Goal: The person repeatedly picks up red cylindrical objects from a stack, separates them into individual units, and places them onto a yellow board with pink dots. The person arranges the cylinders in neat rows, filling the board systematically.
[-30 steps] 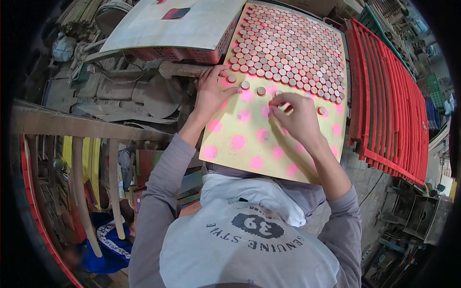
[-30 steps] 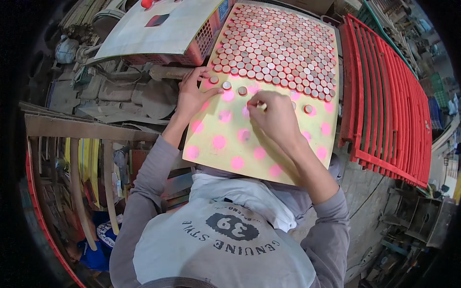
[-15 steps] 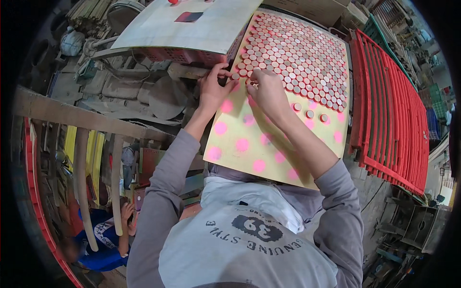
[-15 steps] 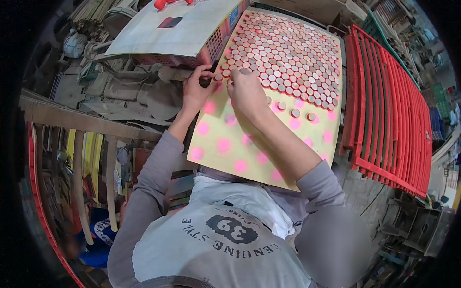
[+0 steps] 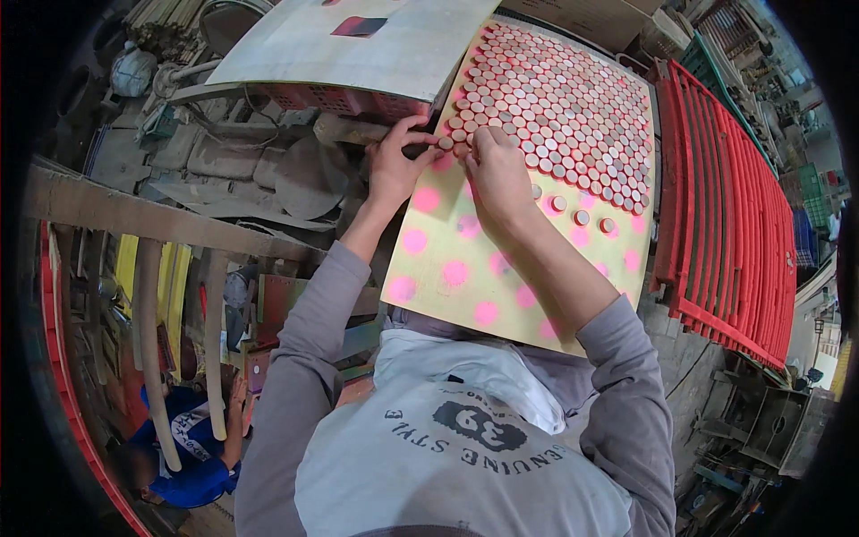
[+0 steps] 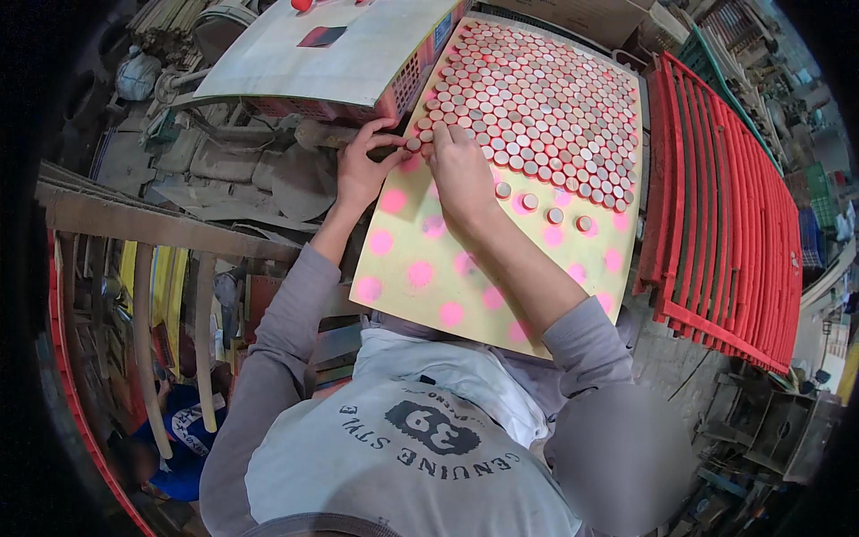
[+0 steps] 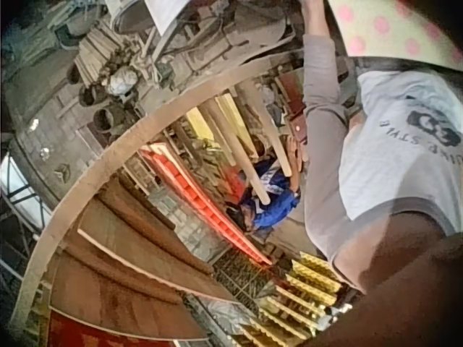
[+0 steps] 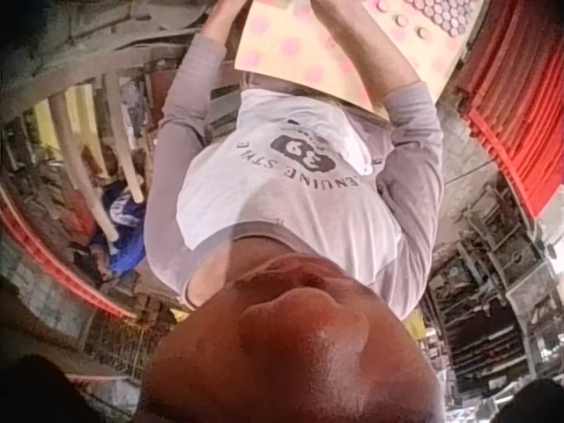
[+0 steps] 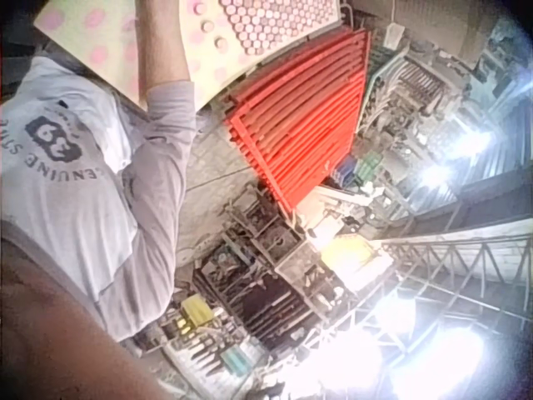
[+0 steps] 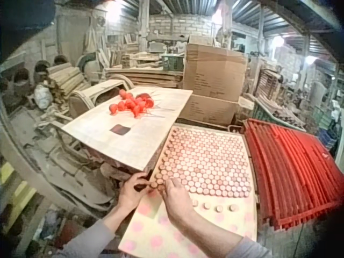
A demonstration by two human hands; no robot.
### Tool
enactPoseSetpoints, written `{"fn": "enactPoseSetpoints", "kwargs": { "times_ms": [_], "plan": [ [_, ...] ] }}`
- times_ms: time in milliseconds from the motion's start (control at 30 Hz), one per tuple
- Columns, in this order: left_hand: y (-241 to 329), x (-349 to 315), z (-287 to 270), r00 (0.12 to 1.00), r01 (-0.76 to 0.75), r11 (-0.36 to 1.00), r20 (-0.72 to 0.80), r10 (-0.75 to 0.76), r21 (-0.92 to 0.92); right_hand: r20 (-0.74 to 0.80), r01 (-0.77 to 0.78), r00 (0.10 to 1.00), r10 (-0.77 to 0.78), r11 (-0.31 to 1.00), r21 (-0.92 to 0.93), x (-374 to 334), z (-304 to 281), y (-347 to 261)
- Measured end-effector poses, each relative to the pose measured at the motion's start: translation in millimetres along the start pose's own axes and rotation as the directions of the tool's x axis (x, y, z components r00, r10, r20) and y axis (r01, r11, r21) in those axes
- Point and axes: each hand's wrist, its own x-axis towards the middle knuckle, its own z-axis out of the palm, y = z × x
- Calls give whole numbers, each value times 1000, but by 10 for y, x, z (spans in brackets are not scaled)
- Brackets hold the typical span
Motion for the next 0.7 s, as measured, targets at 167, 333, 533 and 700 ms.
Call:
{"fn": "enactPoseSetpoints", "kwargs": {
  "times_ms": [167, 333, 533, 700],
  "plan": [
    [51, 19, 7, 999, 41, 999, 24, -41, -5, -67, -5, 998, 3, 999, -32, 14, 21, 57],
    [29, 24, -2, 1000, 2, 1000, 12, -1, -20, 24, -35, 999, 37, 997, -74, -86, -253, -79],
    [65, 34, -1, 999, 14, 998, 31, -13, -58, 96, -163, 980, 173, 981, -105, -102, -163, 56],
    [100, 49, -28, 997, 61, 993, 61, -55, -102, 36, -230, 972, 234, 969, -88, -19, -38, 125]
  ]
}}
